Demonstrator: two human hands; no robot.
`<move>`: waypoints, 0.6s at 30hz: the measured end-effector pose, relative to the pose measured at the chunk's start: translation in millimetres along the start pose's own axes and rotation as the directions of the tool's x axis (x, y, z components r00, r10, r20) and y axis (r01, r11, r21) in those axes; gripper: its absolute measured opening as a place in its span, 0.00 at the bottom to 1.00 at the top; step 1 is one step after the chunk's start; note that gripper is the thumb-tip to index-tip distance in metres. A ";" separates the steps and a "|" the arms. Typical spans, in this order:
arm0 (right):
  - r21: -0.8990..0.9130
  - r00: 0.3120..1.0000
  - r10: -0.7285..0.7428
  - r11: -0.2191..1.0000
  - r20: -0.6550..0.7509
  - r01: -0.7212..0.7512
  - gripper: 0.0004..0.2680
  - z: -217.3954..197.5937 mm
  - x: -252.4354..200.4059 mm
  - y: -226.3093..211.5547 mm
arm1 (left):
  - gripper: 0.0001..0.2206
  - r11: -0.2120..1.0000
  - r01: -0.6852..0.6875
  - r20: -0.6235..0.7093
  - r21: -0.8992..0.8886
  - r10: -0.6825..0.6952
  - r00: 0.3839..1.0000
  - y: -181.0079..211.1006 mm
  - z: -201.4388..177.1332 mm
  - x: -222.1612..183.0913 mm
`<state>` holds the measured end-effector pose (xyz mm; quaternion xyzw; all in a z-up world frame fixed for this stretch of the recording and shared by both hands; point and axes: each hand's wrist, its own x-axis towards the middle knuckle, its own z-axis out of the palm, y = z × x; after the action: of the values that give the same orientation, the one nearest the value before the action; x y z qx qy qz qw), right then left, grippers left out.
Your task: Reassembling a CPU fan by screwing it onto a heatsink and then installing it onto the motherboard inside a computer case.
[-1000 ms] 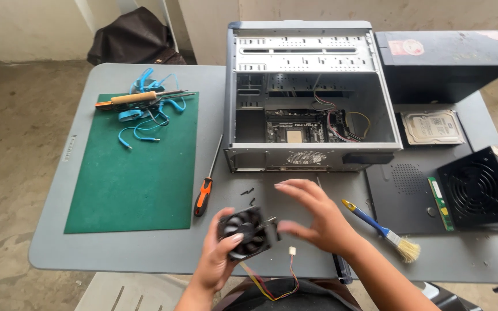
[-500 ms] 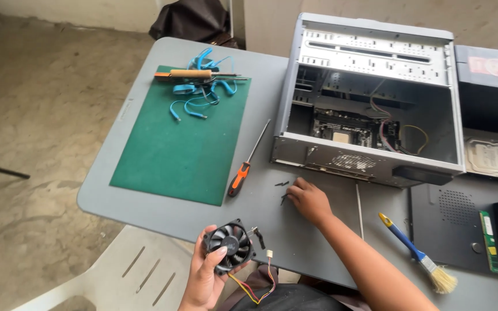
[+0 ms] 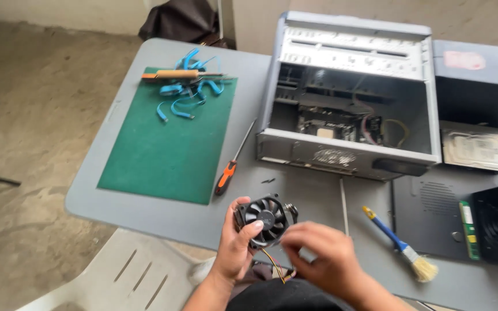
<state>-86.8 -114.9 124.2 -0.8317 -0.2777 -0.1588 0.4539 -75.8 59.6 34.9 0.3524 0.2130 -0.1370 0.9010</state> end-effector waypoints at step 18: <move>-0.208 0.981 -0.194 0.958 0.034 0.196 0.03 -90.9 -57.6 21.2 | 0.28 0.978 0.110 0.108 0.177 -0.131 0.986 -71.7 120.2 -11.2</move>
<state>-120.8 -219.0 129.2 -0.8446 -0.3430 -0.2256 0.3437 -79.6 -73.8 78.4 0.4056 0.1675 -0.2299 0.8687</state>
